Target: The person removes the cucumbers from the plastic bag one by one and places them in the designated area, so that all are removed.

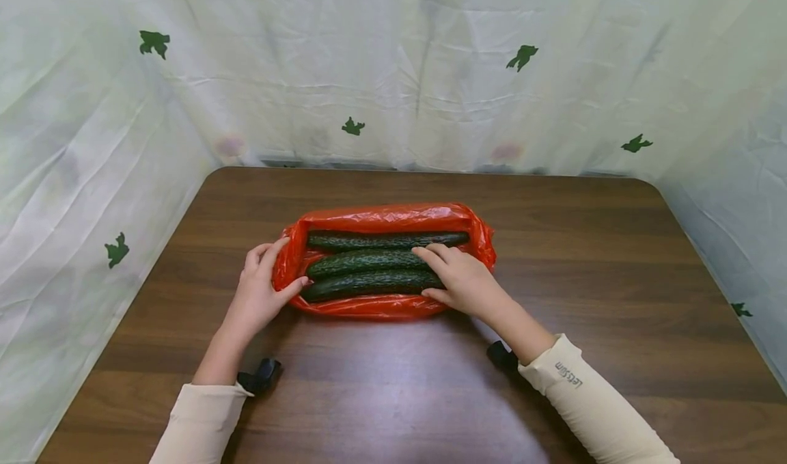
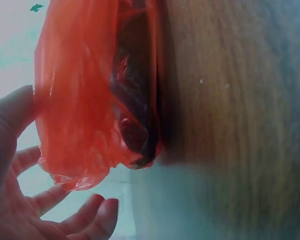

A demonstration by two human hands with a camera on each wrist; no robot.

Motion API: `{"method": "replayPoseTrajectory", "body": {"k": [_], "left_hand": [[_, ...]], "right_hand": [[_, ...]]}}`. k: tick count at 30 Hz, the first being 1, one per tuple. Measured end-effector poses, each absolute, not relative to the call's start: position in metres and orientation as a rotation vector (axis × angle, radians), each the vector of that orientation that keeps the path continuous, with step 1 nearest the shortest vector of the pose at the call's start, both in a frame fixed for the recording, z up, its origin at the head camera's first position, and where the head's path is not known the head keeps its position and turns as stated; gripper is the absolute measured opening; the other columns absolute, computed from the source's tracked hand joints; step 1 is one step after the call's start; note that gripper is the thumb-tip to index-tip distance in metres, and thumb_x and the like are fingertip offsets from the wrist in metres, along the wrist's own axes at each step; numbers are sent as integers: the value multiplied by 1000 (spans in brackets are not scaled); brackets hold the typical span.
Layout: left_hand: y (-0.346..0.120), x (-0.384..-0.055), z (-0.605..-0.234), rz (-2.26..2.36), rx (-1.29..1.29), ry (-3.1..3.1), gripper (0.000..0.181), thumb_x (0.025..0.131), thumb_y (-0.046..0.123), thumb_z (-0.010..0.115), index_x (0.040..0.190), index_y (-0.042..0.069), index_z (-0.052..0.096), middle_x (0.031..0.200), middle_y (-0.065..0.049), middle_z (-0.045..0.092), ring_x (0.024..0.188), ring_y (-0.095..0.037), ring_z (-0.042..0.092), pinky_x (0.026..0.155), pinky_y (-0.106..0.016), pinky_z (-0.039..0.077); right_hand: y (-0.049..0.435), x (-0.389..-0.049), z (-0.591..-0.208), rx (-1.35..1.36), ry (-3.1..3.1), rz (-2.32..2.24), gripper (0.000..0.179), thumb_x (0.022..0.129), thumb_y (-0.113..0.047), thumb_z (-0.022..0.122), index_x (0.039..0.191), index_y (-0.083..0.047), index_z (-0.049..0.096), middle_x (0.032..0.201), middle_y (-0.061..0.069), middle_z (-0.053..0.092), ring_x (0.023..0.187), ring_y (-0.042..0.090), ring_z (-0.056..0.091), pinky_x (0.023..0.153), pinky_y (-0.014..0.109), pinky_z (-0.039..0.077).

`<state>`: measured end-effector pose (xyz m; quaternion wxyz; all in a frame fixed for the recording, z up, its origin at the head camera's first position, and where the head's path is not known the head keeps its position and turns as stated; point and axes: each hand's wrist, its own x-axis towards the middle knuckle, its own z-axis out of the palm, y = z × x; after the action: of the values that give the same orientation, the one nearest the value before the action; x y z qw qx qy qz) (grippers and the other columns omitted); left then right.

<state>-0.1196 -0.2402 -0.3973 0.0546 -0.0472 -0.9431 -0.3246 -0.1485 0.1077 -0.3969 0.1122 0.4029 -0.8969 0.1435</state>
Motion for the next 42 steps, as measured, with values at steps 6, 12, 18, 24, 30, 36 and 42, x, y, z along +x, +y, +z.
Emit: {"method": "replayPoseTrajectory", "body": {"k": [6, 12, 18, 24, 30, 36, 42], "left_hand": [[-243, -120, -402, -1076, -124, -2795, 63, 82, 24, 64, 136, 8, 35, 128, -26, 27, 107, -43, 39, 83, -58, 38], [-245, -119, -405, -1123, -67, -2819, 59, 84, 19, 60, 137, 10, 35, 121, -28, 35, 90, -37, 47, 68, -47, 47], [-249, -120, -407, -1206, -47, -2832, 58, 86, 17, 58, 138, 12, 33, 119, -25, 35, 84, -33, 47, 59, -34, 46], [-249, -121, -411, -1219, -71, -2815, 58, 85, 15, 59, 138, 13, 34, 118, -24, 36, 84, -32, 47, 58, -33, 45], [-248, -120, -413, -1229, -83, -2818, 58, 85, 16, 59, 137, 13, 35, 118, -24, 35, 86, -32, 45, 59, -34, 44], [-247, -120, -413, -1229, -78, -2820, 57, 84, 16, 59, 137, 14, 35, 118, -24, 35, 86, -31, 44, 58, -34, 43], [-248, -120, -412, -1229, -86, -2813, 58, 84, 14, 59, 137, 13, 35, 119, -24, 35, 86, -31, 43, 58, -34, 42]], "right_hand": [[103, -144, -399, 1234, -2730, 296, 68, 76, -29, 71, 134, -16, 38, 119, 8, 47, 92, 25, 53, 63, 36, 48], [102, -142, -402, 1219, -2783, 228, 66, 76, -24, 71, 133, -18, 39, 113, 7, 49, 88, 25, 54, 58, 35, 48], [103, -142, -404, 1162, -2816, 148, 62, 76, -21, 71, 131, -19, 42, 111, 7, 51, 86, 26, 55, 50, 33, 46], [102, -141, -404, 1145, -2798, 67, 55, 77, -19, 68, 127, -18, 47, 104, 9, 55, 84, 25, 55, 44, 31, 43], [104, -138, -406, 1128, -2706, 33, 49, 77, -16, 63, 124, -19, 51, 102, 8, 56, 82, 24, 55, 38, 29, 39], [104, -137, -409, 1101, -2482, 57, 40, 78, -11, 57, 117, -20, 57, 97, 8, 57, 77, 25, 54, 35, 28, 36], [103, -137, -408, 1069, -2327, 26, 38, 76, -11, 60, 114, -20, 58, 98, 9, 57, 79, 26, 55, 39, 30, 40]]}}
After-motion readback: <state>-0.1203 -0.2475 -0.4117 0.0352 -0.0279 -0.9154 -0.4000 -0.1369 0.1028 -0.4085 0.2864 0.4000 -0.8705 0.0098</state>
